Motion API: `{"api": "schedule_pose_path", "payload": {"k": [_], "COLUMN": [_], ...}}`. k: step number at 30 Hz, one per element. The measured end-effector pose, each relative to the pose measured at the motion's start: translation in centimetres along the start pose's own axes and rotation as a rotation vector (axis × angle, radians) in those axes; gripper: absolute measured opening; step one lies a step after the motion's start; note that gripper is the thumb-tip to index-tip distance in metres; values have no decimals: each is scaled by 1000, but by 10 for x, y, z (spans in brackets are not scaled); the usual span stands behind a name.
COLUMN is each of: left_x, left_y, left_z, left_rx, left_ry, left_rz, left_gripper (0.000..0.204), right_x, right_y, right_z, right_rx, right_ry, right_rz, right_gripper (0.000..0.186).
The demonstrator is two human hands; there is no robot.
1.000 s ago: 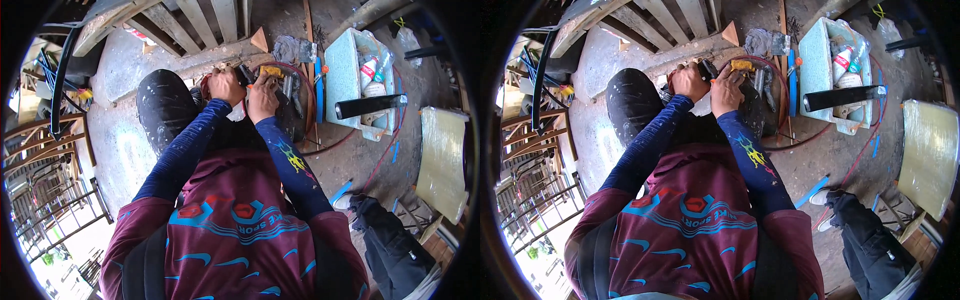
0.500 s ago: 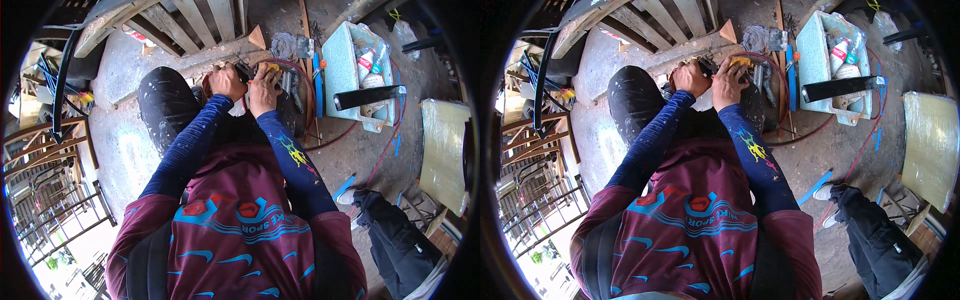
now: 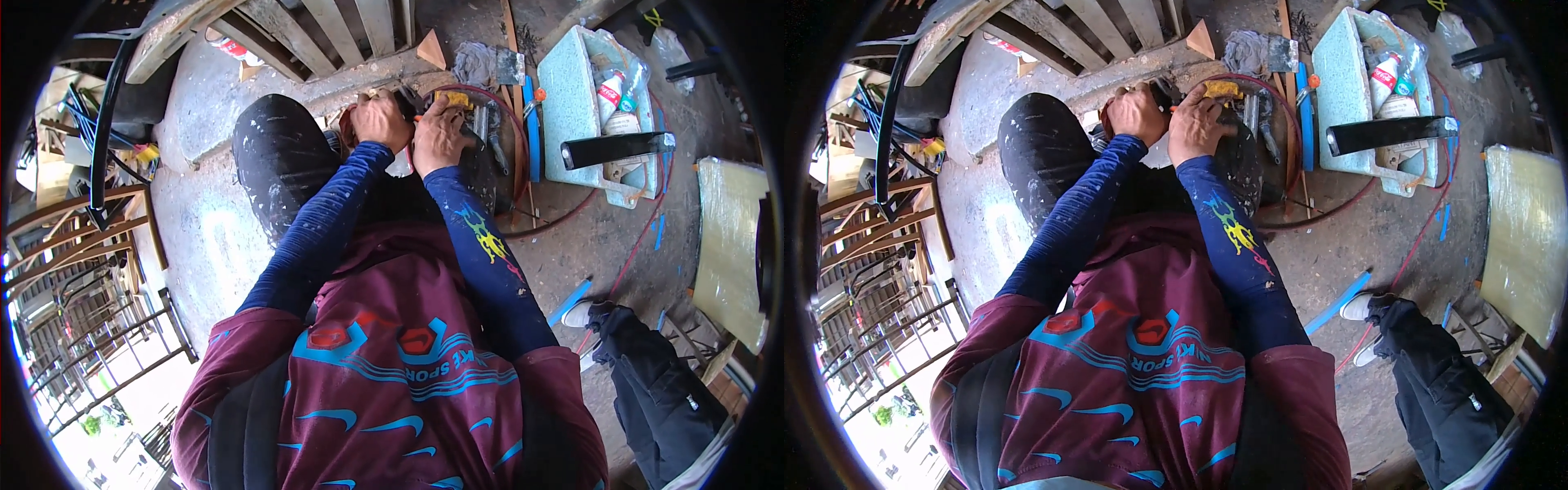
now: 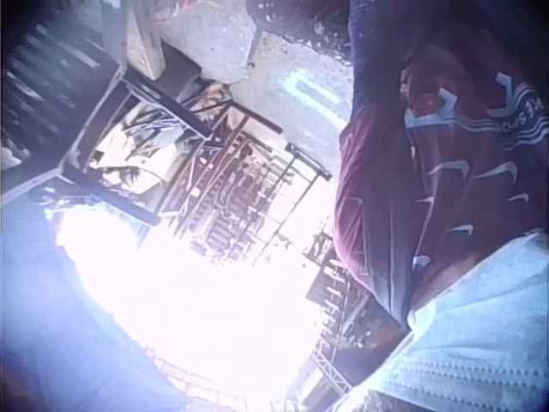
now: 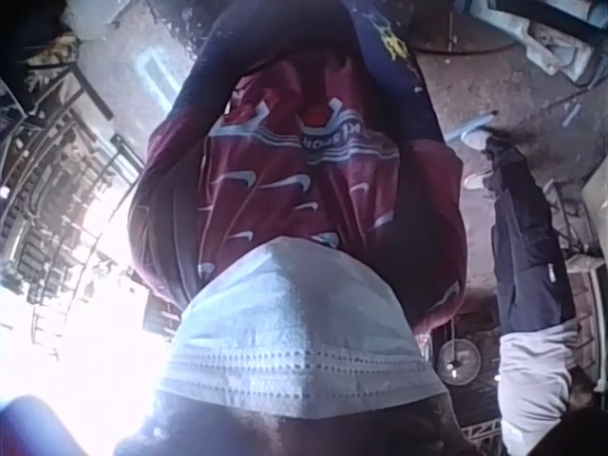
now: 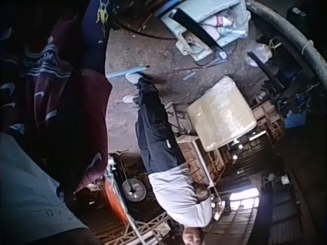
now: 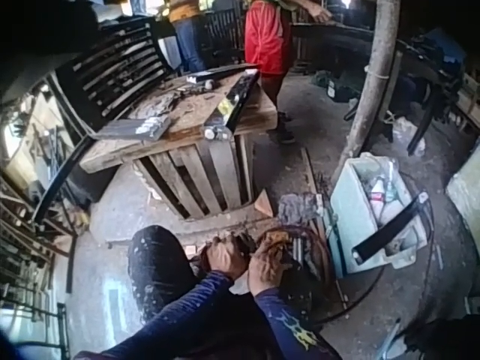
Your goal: Repairing a wooden chair frame using a drill, hammer, and brackets.
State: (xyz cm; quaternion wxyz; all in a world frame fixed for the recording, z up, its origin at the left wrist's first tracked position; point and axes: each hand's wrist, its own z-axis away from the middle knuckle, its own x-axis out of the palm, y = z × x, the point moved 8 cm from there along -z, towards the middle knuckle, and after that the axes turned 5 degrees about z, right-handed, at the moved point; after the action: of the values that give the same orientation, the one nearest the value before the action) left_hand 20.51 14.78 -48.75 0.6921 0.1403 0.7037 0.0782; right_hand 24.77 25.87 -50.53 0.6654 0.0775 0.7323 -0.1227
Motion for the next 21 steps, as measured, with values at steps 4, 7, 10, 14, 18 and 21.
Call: {"api": "schedule_pose_path", "payload": {"k": [4, 7, 10, 14, 18, 21], "left_x": [0, 12, 25, 47, 49, 42], "left_y": [4, -3, -3, -14, -24, -24], "left_z": [-4, -5, -1, -1, -4, -6], "left_rx": [54, 36, 129, 135, 204, 324], "left_ry": [38, -45, -112, -287, -232, -91], "left_rz": [-16, -21, -42, -56, -83, -24], "left_gripper": [45, 45, 60, 63, 60, 53], "right_x": [6, 19, 32, 43, 57, 66], "right_y": [12, 18, 17, 21, 26, 30], "right_z": [-6, -4, 4, 8, 5, 1], "right_rx": [-31, -47, -71, -85, -164, -213], "right_ry": [-8, -118, -239, -269, -325, -362], "right_rz": [-203, -357, -442, -447, -535, -613], "right_gripper": [44, 47, 45, 40, 37, 31]}}
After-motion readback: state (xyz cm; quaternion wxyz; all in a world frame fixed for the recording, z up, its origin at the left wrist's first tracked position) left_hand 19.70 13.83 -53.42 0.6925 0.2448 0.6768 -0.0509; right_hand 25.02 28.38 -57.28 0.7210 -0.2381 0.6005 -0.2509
